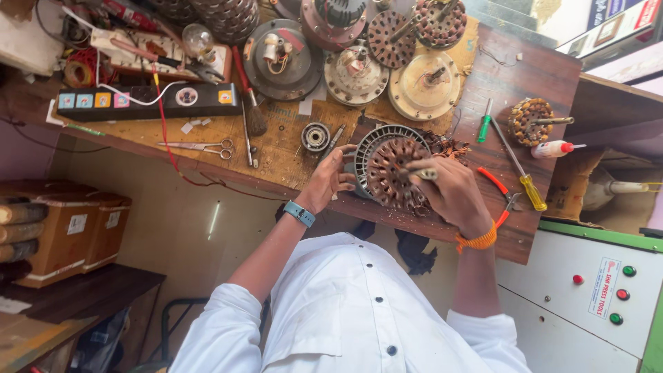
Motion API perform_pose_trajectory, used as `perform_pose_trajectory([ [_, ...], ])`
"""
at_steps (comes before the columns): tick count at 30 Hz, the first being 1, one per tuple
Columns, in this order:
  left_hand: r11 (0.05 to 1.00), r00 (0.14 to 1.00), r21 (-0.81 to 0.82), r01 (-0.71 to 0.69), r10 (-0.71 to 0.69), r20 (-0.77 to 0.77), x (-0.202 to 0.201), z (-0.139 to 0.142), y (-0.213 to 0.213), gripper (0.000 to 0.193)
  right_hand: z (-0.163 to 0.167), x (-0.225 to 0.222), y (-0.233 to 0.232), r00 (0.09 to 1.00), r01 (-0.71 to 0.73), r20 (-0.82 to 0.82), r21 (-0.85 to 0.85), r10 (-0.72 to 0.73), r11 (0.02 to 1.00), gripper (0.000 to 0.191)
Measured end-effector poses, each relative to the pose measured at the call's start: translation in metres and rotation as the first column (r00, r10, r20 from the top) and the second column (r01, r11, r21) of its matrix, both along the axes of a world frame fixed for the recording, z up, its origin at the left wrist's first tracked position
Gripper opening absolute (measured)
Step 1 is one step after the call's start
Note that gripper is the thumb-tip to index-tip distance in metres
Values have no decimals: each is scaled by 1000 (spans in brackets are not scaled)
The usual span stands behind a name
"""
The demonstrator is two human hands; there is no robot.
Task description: The person removes copper wire from a motor stator using pliers. They pull and cut the wire from the stator slots, accumulating copper shavings on the workbench. The person handles the stator and pliers throughout the process.
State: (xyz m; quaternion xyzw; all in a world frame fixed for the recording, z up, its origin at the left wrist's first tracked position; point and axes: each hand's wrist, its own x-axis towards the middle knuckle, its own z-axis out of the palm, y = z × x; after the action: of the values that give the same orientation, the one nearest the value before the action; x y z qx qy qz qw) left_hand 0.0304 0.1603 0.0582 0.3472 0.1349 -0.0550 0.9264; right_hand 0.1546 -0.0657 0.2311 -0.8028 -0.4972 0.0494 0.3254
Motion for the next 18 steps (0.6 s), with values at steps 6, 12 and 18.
perform_pose_trajectory([
  [6, 972, 994, 208, 106, -102, -26, -16, 24, -1, 73, -23, 10, 1, 986, 88, -149, 54, -79, 995, 21],
  [12, 966, 993, 244, 89, -67, -98, 2, 34, -28, 78, -90, -8, -85, 788, 572, -348, 108, -509, 813, 22],
  [18, 913, 987, 385, 134, -87, -136, 27, 29, -25, 71, -180, -40, -180, 636, 768, -165, 42, -753, 639, 18],
])
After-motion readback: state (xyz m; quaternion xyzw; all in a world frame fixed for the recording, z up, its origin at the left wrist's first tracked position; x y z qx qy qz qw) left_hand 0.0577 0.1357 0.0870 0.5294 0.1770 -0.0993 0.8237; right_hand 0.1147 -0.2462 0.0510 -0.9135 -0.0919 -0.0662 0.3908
